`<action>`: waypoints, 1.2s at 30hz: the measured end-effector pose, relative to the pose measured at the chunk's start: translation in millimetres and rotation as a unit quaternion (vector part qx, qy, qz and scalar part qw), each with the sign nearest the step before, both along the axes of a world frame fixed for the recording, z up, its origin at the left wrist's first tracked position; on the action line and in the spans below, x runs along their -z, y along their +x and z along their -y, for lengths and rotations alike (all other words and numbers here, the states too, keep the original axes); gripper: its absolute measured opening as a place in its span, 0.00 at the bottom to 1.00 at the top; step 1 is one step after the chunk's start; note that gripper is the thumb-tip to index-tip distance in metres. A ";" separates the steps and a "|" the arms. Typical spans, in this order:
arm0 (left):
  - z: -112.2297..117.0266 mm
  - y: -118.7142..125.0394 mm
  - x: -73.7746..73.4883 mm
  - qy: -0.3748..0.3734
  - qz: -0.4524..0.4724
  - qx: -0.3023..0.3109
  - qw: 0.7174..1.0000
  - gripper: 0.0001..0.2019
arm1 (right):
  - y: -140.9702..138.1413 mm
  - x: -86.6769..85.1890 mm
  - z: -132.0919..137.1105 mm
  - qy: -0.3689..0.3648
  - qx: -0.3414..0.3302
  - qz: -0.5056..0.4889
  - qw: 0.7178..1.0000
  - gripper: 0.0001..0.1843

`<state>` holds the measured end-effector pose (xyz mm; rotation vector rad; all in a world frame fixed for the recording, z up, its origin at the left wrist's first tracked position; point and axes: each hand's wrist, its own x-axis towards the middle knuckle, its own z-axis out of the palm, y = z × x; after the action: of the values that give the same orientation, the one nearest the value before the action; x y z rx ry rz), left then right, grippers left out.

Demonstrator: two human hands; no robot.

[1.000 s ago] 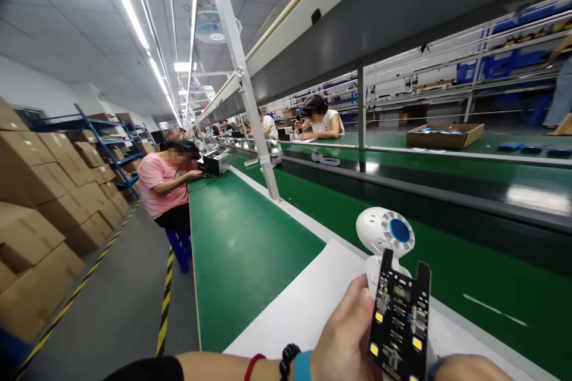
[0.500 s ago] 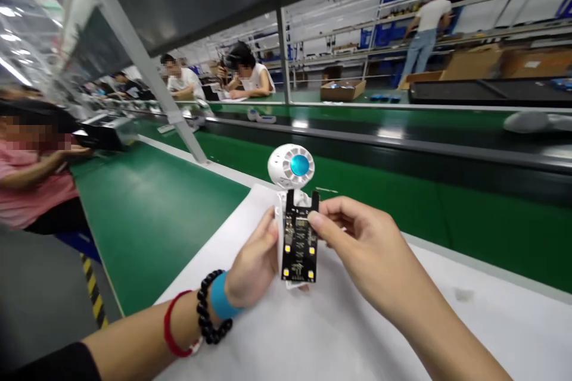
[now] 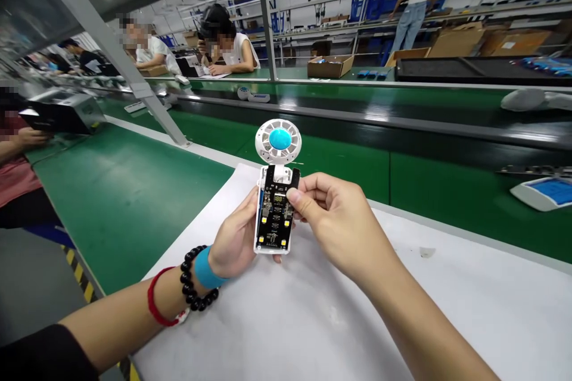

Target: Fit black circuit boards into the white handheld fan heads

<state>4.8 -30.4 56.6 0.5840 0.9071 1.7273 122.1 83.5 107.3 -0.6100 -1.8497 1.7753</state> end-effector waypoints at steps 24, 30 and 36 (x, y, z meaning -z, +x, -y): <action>-1.0 0.8 -5.6 -0.040 -0.009 -0.023 0.999 0.16 | -3.1 10.2 11.5 0.101 0.046 -0.016 0.994 0.08; -1.3 0.6 2.7 -0.050 -0.028 -0.043 0.997 0.21 | -1.5 13.3 13.9 0.231 0.025 0.016 0.973 0.08; 6.0 0.1 10.3 0.040 -0.213 -0.091 0.972 0.36 | 2.8 14.9 20.5 0.360 -0.050 -0.048 0.930 0.06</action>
<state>4.9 -36.4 46.3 0.9763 1.2252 1.8433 124.9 63.0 92.3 -0.1384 -2.2837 1.0157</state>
